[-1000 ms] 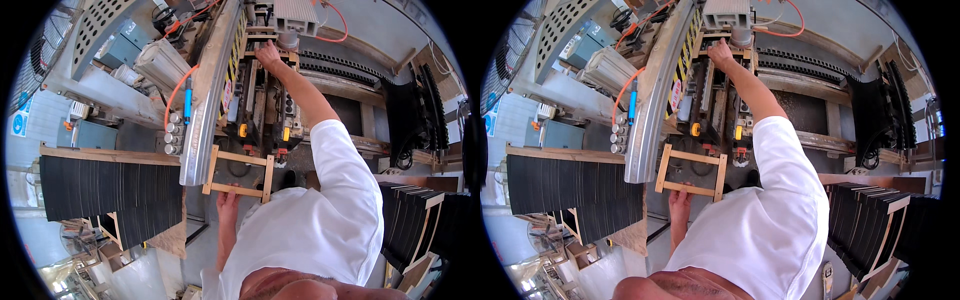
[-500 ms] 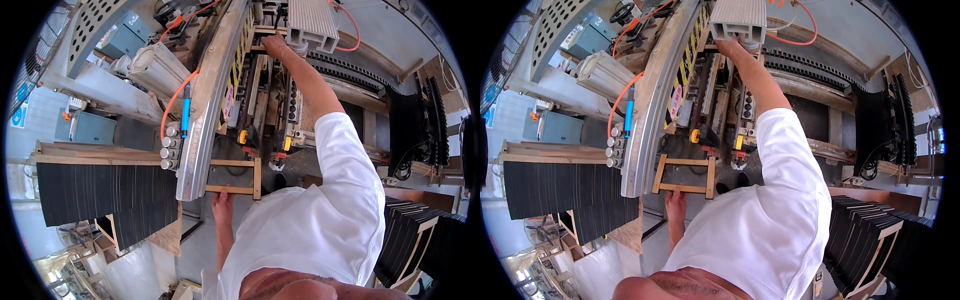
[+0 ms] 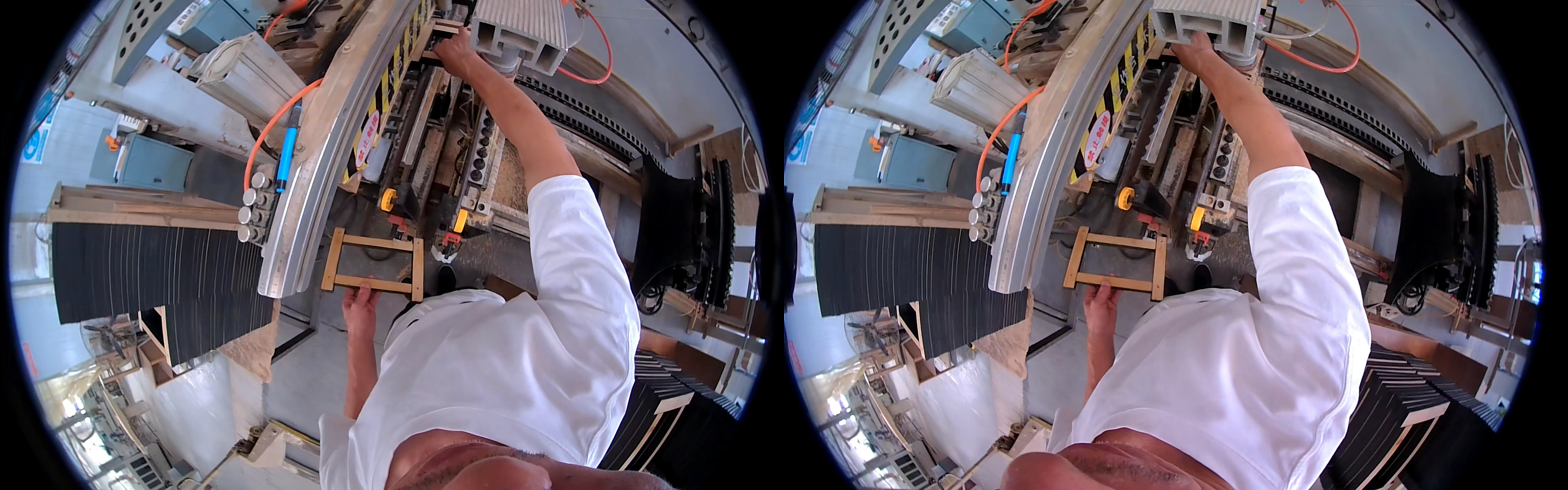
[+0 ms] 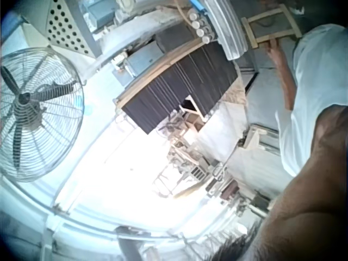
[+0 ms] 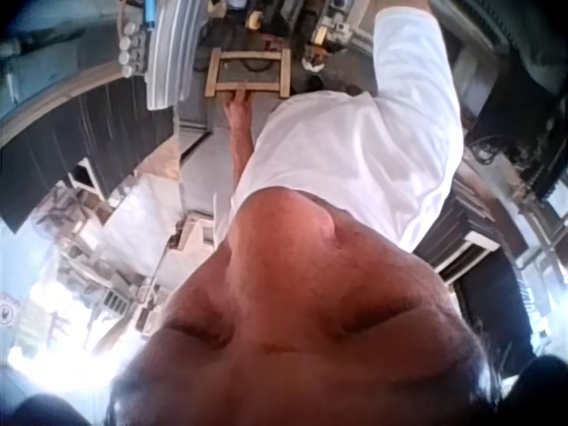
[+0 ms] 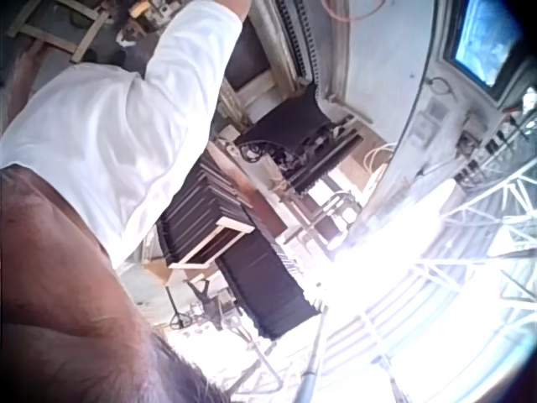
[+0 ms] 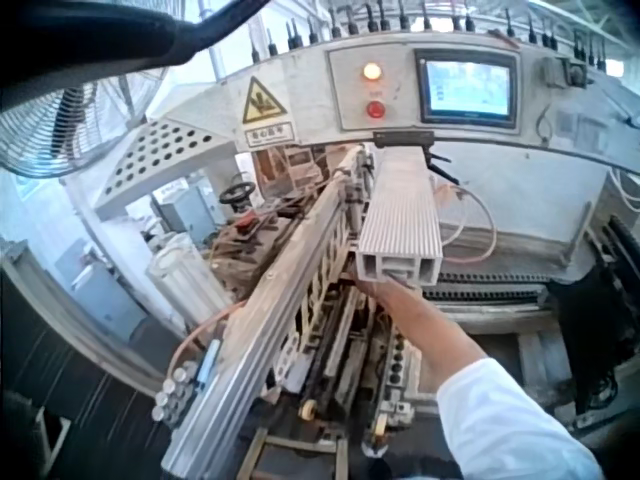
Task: The person repeatedly picks up small wooden frames from a stack, places them into a machine, and removes them after processing. The person stacks the processed frames on a nearby table. The task is performed continuously throughout the clip.
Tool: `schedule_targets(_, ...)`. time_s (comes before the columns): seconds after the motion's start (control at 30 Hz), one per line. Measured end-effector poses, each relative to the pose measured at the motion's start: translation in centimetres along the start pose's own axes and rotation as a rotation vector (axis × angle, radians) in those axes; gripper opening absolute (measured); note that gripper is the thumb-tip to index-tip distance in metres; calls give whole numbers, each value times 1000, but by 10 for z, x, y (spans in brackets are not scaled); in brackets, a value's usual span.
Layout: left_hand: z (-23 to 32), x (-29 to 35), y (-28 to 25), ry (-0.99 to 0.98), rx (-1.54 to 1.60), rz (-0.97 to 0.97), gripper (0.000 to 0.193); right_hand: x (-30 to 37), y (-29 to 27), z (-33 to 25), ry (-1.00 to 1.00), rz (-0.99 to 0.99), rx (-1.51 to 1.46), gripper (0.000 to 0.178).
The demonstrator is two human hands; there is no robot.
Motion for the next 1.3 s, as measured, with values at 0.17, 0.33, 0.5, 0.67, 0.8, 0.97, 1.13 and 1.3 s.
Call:
schedule_targets(0.17,-8,8,-1,23,-107,93,28,-3,15,-2,-1,-71,-82,20)
schedule_targets(0.33,-7,18,-9,27,-147,160,30,-6,17,8,14,-258,-156,21)
schedule_targets(0.5,16,36,-16,81,-229,239,31,4,-22,3,14,-240,-47,17)
schedule_targets(0.67,53,58,-35,218,-332,236,29,8,-37,-8,3,-256,-46,14)
schedule_targets(0.8,101,88,-55,379,-332,270,31,8,-43,-8,19,-255,-38,18)
schedule_targets(0.97,180,151,-97,489,-311,419,30,12,-40,-5,44,-242,-21,19)
schedule_targets(1.13,257,209,-183,751,-197,585,27,12,-40,-3,108,-231,42,26)
schedule_targets(1.3,353,229,-268,941,-12,614,28,23,-74,-5,86,-27,27,28)
Point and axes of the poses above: each hand's wrist, its own x-axis away from the middle knuckle, its own y-axis out of the palm, z = x × y, the point moved 6 cm from there along -x, towards the middle knuckle, and after that the axes turned 3 degrees about -x, right-handed, at the moved point
